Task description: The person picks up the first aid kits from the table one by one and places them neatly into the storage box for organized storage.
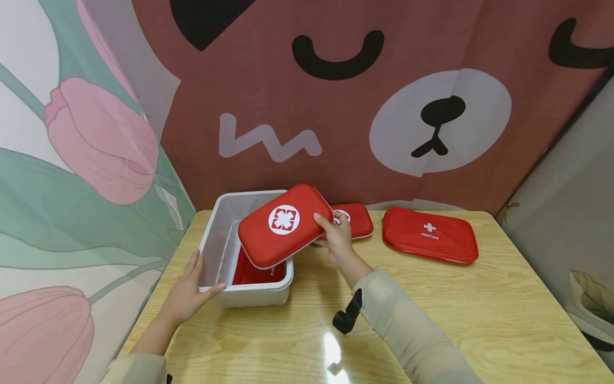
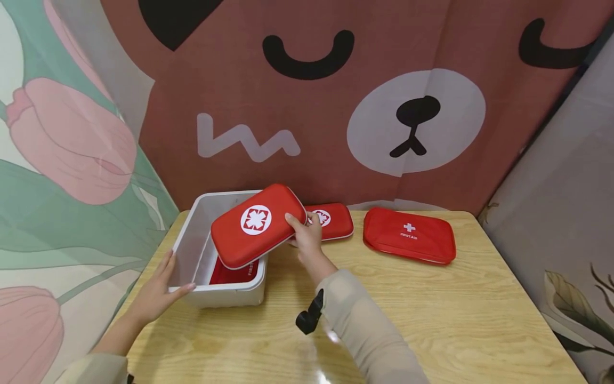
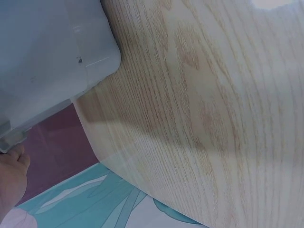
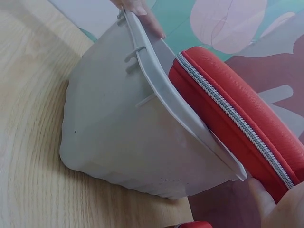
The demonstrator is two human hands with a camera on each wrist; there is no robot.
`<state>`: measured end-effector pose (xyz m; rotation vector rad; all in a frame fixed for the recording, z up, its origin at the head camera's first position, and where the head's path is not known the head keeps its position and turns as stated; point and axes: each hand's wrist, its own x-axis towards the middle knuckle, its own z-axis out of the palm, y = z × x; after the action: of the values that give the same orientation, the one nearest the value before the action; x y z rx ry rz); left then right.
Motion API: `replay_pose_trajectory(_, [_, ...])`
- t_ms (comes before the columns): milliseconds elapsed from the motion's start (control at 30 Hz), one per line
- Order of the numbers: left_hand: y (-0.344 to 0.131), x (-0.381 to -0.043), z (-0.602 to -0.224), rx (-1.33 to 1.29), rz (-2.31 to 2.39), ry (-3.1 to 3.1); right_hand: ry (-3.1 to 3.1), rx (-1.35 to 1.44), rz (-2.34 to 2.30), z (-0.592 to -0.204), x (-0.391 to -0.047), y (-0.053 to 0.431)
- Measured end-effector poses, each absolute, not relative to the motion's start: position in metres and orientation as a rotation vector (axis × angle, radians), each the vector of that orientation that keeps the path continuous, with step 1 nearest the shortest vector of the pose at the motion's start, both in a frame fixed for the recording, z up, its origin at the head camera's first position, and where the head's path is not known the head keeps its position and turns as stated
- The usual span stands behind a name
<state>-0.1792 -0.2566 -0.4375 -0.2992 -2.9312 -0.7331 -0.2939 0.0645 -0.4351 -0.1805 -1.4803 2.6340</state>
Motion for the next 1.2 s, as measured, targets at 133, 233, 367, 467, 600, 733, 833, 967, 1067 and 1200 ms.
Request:
replay_pose_trajectory(133, [-0.256,-0.18,-0.437,-0.301,-0.728,-2.932,-1.53,-0.178,2.598,-0.438,-0.297,0.062])
replay_pose_trajectory(233, [-0.255,-0.18,-0.437,-0.299,-0.725,-2.934,-1.633,-0.274,2.529,-0.404,-0.274,0.054])
replay_pose_trajectory(367, [-0.255,-0.18,-0.437,-0.302,-0.72,-2.932,-1.634,-0.186,2.539,-0.435,-0.298,0.052])
replay_pose_trajectory(467, [-0.254,-0.18,-0.437,-0.303,-0.716,-2.932,-1.675,-0.164,2.52,-0.472,-0.326,0.05])
replay_pose_trajectory(600, [-0.255,-0.18,-0.437,-0.299,-0.714,-2.936,-1.788,-0.241,2.463,-0.499,-0.349,0.043])
replay_pose_trajectory(733, [-0.255,-0.181,-0.437,-0.294,-0.717,-2.935,-1.761,-0.163,2.476,-0.496,-0.35,0.038])
replay_pose_trajectory(833, [-0.255,-0.181,-0.437,-0.296,-0.717,-2.93,-1.765,-0.112,2.466,-0.482,-0.342,0.035])
replay_pose_trajectory(967, [-0.255,-0.181,-0.437,-0.297,-0.713,-2.931,-1.845,-0.15,2.434,-0.49,-0.353,0.029])
replay_pose_trajectory(1067, [-0.254,-0.181,-0.437,-0.292,-0.713,-2.936,-1.839,-0.092,2.439,-0.524,-0.378,0.024])
replay_pose_trajectory(1200, [-0.255,-0.181,-0.437,-0.284,-0.715,-2.943,-1.805,0.058,2.422,-0.561,-0.404,0.02])
